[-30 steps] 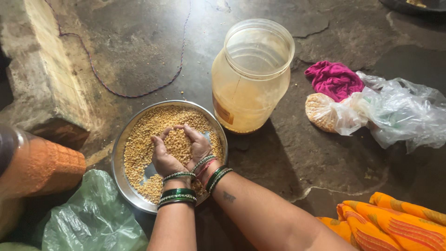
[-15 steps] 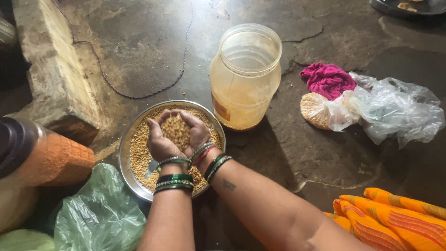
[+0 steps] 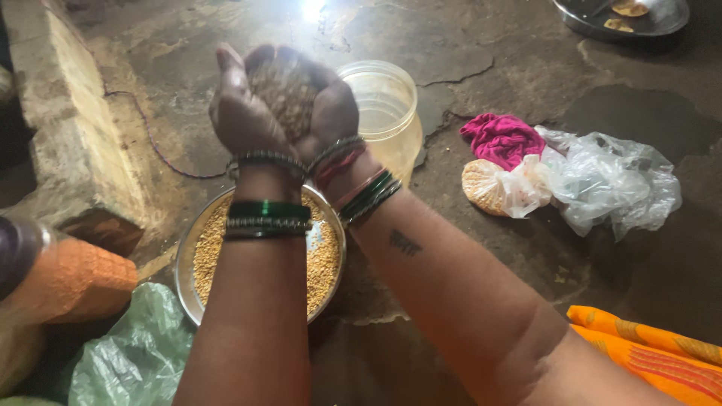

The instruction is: The person sits on the floor and sorts yellow grains in a metal tray by hand, picking out debris. They then pour the sorted grains into a large plastic jar and add more grains from a plastic bag into the tray.

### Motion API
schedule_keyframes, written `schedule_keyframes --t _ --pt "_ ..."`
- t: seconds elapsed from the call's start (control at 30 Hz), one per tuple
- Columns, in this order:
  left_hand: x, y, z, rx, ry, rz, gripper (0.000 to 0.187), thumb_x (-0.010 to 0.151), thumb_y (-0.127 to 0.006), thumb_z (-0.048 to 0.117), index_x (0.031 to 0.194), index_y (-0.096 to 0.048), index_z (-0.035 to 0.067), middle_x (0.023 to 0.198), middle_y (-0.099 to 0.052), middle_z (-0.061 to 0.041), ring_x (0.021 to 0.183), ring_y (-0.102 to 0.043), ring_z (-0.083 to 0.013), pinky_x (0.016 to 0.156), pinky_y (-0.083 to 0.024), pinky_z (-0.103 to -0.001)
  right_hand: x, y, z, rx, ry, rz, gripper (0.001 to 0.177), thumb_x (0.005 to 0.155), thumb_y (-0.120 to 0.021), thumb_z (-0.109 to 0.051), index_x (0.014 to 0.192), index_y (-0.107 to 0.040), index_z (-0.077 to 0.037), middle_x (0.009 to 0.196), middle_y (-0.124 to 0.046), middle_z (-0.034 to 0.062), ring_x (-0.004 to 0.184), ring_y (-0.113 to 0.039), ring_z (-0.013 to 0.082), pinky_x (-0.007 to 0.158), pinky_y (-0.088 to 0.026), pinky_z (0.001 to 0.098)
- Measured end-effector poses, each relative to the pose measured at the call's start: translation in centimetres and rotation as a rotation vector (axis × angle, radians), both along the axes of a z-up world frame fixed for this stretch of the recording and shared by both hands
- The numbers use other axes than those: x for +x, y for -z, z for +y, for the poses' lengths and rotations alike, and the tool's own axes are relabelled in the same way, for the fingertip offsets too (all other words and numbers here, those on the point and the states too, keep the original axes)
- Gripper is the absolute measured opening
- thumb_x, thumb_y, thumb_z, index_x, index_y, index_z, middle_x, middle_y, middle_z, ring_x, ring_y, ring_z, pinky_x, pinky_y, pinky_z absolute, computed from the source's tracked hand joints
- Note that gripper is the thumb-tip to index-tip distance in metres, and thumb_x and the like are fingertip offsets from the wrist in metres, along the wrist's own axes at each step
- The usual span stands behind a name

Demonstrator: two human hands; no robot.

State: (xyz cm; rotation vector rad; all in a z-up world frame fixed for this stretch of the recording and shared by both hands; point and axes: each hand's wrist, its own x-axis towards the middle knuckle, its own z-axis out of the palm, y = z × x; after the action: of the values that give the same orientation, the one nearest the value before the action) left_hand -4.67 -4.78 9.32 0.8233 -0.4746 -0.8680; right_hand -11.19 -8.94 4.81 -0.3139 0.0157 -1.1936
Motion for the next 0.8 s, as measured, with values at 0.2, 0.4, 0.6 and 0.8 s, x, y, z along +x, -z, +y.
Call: schedule_keyframes --t 0.2,0.4,0.6,0.8 --pt "-4.8 -1.3 -5.4 -0.184 0.292 0.303 0.048 0.102 -0.052 0.034 0.097 -0.072 -0.01 0.088 -0.074 -0.019 0.069 -0.077 -0.0275 0.062 -0.069 -0.039 -5.4 -1.5 -4.7 -0.104 0.131 0.021 0.033 0.105 -0.044 -0.017 0.115 -0.062 0.009 0.104 -0.069 0.0224 0.091 -0.072 0.0351 0.086 -0.062 0.0491" --pt "-7.8 1.4 -8.6 -0.036 0.271 0.299 0.046 0.1 -0.052 0.032 0.094 -0.072 -0.009 0.085 -0.074 -0.018 0.066 -0.075 -0.0264 0.059 -0.067 -0.038 -8.5 0.1 -6.8 0.113 0.29 0.188 0.04 0.093 -0.037 -0.013 0.114 -0.066 0.006 0.1 -0.072 0.0226 0.085 -0.073 0.0331 0.08 -0.063 0.0473" --pt "-8.2 3.4 -10.1 0.101 0.164 0.236 0.043 0.098 -0.052 0.03 0.091 -0.072 -0.008 0.082 -0.073 -0.016 0.063 -0.074 -0.0252 0.056 -0.066 -0.037 -9.1 1.5 -7.9 0.214 0.264 0.226 0.028 0.098 -0.046 -0.014 0.107 -0.066 0.005 0.096 -0.07 0.0194 0.078 -0.071 0.0304 0.075 -0.062 0.043" --pt "-8.5 4.8 -11.3 0.234 0.07 -0.105 0.041 0.095 -0.058 0.026 0.079 -0.077 -0.006 0.067 -0.073 -0.01 0.056 -0.07 -0.0174 0.05 -0.058 -0.032 -8.7 1.7 -8.0 0.301 0.35 0.241 0.023 0.09 -0.047 -0.011 0.094 -0.064 0.005 0.085 -0.07 0.0165 0.078 -0.067 0.028 0.078 -0.059 0.04"
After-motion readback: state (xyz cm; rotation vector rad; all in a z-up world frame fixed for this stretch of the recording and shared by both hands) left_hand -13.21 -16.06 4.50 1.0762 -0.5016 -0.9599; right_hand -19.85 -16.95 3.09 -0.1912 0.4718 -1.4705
